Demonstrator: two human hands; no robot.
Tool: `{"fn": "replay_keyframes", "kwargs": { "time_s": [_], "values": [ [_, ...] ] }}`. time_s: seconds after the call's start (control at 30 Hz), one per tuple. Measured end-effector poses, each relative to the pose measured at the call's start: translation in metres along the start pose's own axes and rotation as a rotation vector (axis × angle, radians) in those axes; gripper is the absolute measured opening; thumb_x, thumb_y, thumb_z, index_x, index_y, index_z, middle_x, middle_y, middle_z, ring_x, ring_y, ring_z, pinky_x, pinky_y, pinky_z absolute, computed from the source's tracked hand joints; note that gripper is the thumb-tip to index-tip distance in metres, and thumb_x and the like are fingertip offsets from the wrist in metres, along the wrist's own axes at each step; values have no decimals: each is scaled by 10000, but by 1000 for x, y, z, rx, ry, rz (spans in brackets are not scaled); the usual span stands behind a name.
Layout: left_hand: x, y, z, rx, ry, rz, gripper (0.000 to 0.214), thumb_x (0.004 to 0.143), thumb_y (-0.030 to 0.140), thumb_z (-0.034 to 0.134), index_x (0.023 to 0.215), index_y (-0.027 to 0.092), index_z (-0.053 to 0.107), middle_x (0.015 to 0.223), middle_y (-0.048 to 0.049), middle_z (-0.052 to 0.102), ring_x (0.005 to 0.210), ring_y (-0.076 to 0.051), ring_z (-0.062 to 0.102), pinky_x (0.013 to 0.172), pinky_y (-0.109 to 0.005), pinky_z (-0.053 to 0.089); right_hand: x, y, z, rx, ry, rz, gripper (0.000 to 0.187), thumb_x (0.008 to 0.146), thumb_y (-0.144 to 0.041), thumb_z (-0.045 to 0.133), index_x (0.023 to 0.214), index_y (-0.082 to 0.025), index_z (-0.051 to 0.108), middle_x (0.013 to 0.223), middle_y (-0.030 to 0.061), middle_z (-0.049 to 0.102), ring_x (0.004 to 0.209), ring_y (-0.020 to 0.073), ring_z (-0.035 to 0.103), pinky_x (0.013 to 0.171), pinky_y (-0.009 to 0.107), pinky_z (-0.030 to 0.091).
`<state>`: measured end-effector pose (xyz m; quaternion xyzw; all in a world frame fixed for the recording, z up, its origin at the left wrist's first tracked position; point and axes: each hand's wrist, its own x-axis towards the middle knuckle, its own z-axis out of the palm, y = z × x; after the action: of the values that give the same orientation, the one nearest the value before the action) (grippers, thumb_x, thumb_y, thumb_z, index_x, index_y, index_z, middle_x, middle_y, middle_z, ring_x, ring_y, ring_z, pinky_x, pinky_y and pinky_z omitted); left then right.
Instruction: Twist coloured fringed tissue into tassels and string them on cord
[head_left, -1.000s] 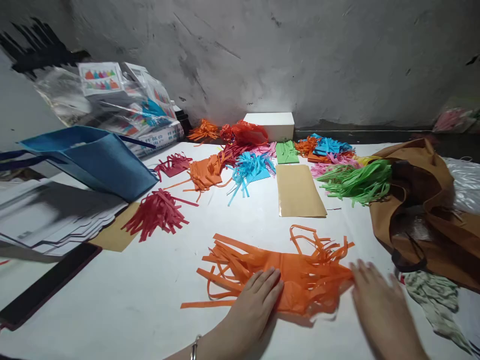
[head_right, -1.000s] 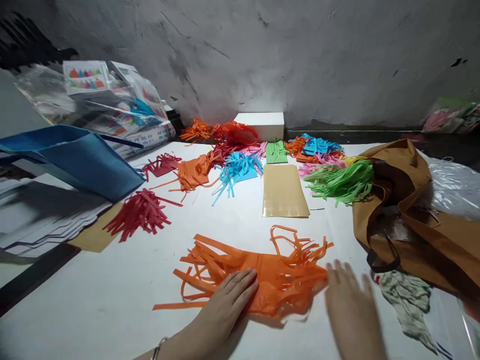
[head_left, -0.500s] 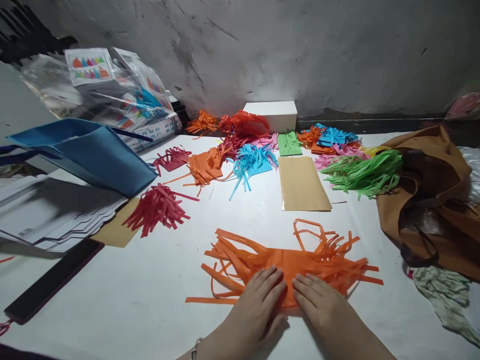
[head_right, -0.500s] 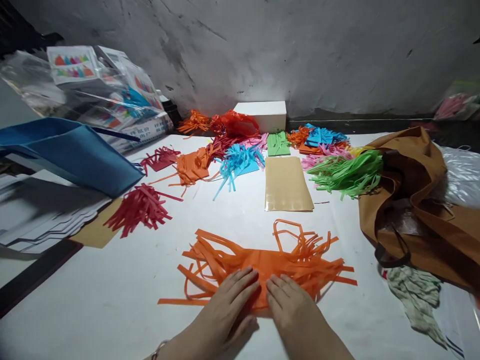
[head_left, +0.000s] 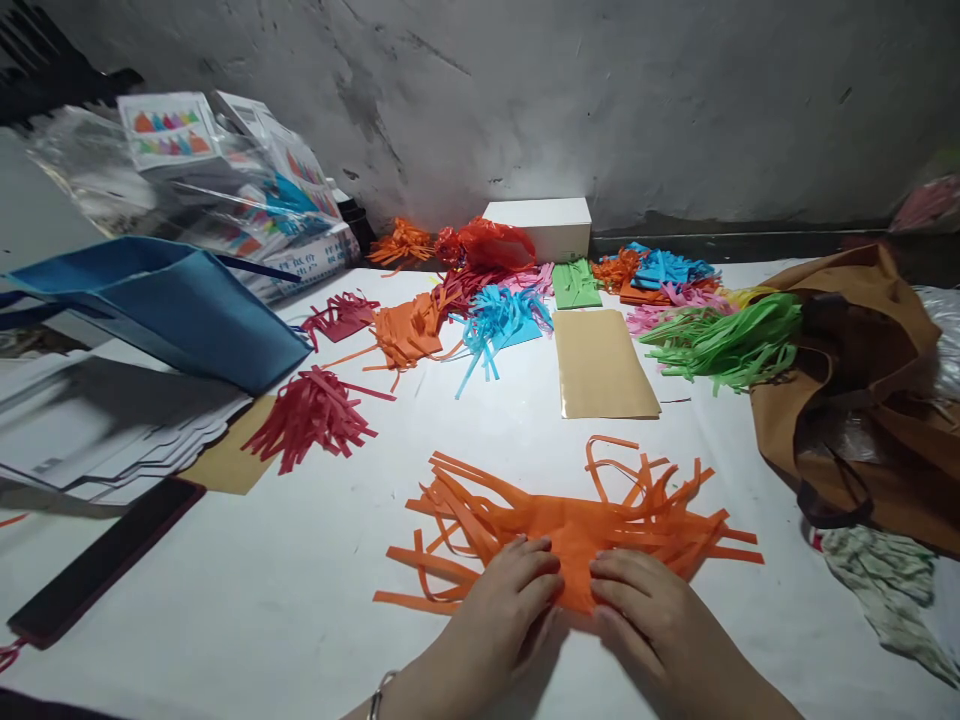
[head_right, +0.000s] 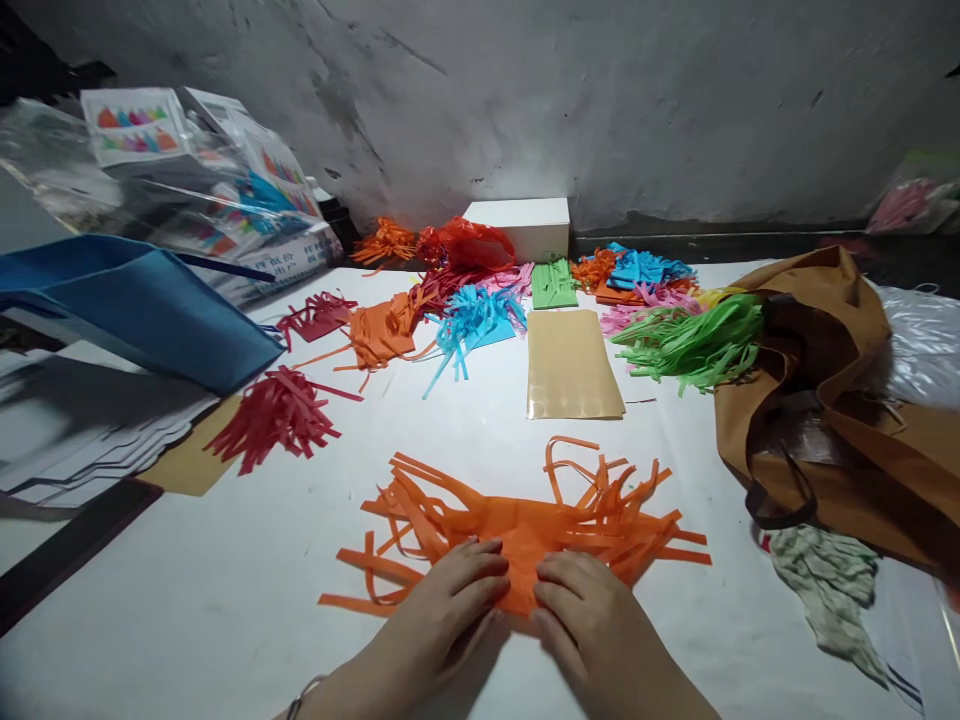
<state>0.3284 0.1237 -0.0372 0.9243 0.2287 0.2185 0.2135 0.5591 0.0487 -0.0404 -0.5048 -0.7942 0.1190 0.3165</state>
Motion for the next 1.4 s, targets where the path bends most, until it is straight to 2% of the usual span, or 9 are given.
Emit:
{"fn": "replay_keyframes", "kwargs": {
  "time_s": [0.2,0.33,0.57,0.83,1.0,1.1,1.2,1.27,1.4],
  "values": [
    [0,1,-2,-16,9,-14,264,920,55,527,1127,184,629,1165,-91,695,1129,-252,625,1092,-489,488,5,-6,-3,2,26,-83,146,960,-129,574,1045,-192,675,1085,44,714,988,208,644,945,387,530],
    [-1,1,-3,0,26,-10,257,921,70,539,1130,183,636,1175,-99,701,1137,-263,637,1076,-490,509,2,-2,-4,40,-1,-94,215,952,-61,554,1081,-197,661,1095,33,704,1000,190,620,957,366,502],
    [1,3,-4,18,8,-29,231,937,102,521,1093,181,672,1124,-89,726,1133,-267,655,1084,-526,506,-1,1,0,79,-20,7,263,956,-60,544,1121,-227,661,1081,7,708,1009,188,611,954,368,499],
    [8,7,2,58,-10,-82,241,881,62,527,976,182,713,1019,-81,743,1027,-262,688,1022,-502,551,7,-13,-3,77,-97,174,212,941,-67,549,986,-232,675,961,5,692,905,205,619,847,375,522],
    [8,6,4,88,-5,-67,266,866,24,507,996,175,683,1055,-90,740,1067,-281,682,1000,-491,556,10,-14,4,-85,-11,79,301,812,-89,737,1075,-218,668,1068,20,697,967,248,620,887,417,512],
    [5,4,3,103,-5,-40,239,881,37,514,1039,167,637,1132,-110,717,1100,-287,657,1004,-489,543,13,-9,13,-155,87,-13,221,844,-15,632,981,-186,662,1031,33,694,937,228,605,911,410,491],
    [4,-3,1,129,-40,-6,300,870,-7,502,1099,158,605,1219,-119,681,1098,-272,637,982,-464,540,14,-2,18,-145,153,-80,256,875,20,522,964,-182,652,966,36,695,924,218,603,903,391,486],
    [7,-9,-3,136,-77,-50,352,865,-49,462,1103,166,606,1182,-98,690,1043,-240,646,926,-408,551,14,1,17,-139,120,-35,248,905,-10,501,962,-206,642,903,23,684,885,217,603,839,378,496],
    [30,-20,-13,220,-223,-307,241,895,2,470,901,180,633,899,-48,706,805,-197,657,722,-297,525,23,6,12,-211,46,72,212,963,-76,471,888,-232,593,800,11,648,761,215,603,729,381,494]
  ]
}}
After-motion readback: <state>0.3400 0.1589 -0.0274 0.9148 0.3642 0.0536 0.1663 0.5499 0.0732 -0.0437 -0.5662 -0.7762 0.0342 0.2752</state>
